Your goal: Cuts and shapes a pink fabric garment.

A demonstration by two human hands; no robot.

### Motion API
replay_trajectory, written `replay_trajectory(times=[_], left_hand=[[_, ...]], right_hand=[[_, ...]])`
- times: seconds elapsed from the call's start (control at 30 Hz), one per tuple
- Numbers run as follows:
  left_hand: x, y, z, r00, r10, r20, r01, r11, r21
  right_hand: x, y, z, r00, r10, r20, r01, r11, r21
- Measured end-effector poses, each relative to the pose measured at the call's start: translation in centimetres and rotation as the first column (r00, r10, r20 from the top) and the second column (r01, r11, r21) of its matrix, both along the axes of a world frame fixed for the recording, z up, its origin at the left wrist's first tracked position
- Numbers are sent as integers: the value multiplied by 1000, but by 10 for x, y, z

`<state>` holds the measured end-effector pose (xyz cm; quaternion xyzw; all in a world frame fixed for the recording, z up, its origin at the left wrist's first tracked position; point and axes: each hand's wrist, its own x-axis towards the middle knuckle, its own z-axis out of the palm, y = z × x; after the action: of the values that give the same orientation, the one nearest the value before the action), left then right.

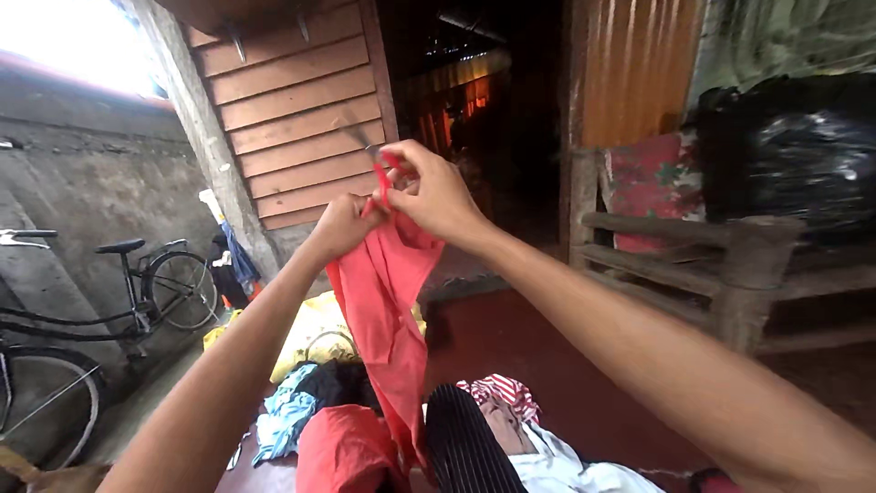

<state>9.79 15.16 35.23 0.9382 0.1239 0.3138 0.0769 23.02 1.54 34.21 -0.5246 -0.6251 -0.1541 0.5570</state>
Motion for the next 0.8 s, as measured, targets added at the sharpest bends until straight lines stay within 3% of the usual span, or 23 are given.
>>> replay_trajectory(times=[0.07, 0.17, 0.23, 0.3, 0.37, 0.43, 0.5, 0.63, 0.8], left_hand=[[-7, 2, 2, 999, 31, 10, -30, 998, -55], [-18, 5, 3, 998, 55, 29, -53, 995, -89], [-22, 5, 2, 998, 38, 49, -34, 996, -77], [-23, 4, -3, 999, 2, 47, 1, 999, -47], [-22, 8, -9, 999, -37, 38, 38, 999, -11], [-23, 12, -16, 999, -36, 18, 36, 999, -4], [-26, 18, -24, 1000, -13, 12, 14, 1000, -9], [-39, 42, -43, 999, 15, -28, -16, 1000, -18], [-54, 70, -68, 995, 101, -15, -102, 976, -191]], right_hand=[[9, -6, -21, 990, -72, -124, 86, 990, 110], [23, -8, -63, 913, -21, -407, 95, 982, 163], [24, -3, -85, 784, 91, -614, -46, 995, 88], [25, 7, -99, 588, 191, -786, -262, 964, 38], [25, 22, -104, 421, 228, -878, -388, 920, 52], [28, 37, -105, 347, 243, -906, -408, 909, 88], [31, 49, -105, 387, 225, -894, -366, 928, 76], [48, 59, -96, 623, 128, -772, -220, 975, -15], [64, 63, -60, 829, 70, -555, -146, 985, -95]])
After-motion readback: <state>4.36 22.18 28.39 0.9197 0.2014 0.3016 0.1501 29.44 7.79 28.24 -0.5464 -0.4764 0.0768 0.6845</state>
